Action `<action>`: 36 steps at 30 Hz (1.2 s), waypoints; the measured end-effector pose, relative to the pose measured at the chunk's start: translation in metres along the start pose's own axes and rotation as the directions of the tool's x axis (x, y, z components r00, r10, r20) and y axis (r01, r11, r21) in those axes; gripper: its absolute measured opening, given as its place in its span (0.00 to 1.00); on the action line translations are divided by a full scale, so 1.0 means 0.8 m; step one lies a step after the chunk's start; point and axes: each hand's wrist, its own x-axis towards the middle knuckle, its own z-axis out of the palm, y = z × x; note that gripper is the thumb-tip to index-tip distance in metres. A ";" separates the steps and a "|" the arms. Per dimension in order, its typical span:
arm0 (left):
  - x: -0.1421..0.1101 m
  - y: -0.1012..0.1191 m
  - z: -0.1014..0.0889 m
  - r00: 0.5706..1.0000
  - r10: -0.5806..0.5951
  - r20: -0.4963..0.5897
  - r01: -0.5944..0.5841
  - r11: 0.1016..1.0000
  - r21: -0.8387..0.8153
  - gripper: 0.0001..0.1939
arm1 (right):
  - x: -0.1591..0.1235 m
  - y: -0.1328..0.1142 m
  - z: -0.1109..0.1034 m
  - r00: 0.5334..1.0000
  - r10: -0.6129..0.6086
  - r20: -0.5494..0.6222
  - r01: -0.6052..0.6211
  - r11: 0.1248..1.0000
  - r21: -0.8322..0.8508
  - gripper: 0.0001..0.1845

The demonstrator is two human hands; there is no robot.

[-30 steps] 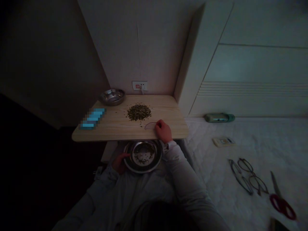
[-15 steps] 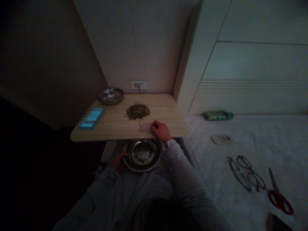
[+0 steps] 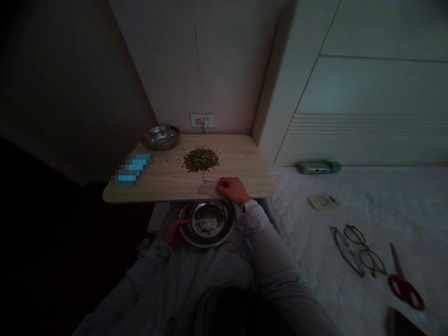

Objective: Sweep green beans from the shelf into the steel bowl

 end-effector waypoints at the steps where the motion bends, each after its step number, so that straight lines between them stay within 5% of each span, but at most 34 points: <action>1: 0.000 0.000 -0.001 1.000 -0.002 -0.002 0.002 1.000 0.005 0.06 | 0.000 0.001 0.000 1.000 -0.011 0.006 0.012 1.000 -0.005 0.07; 28: -0.005 0.002 0.007 0.998 0.022 -0.051 -0.020 0.999 0.043 0.07 | 0.001 0.004 0.002 0.999 -0.035 -0.005 0.035 0.999 0.025 0.08; 36: 0.002 0.000 -0.006 1.000 -0.028 -0.009 0.029 0.996 0.082 0.06 | 0.003 0.011 0.002 0.981 0.148 -0.127 -0.087 0.916 0.392 0.09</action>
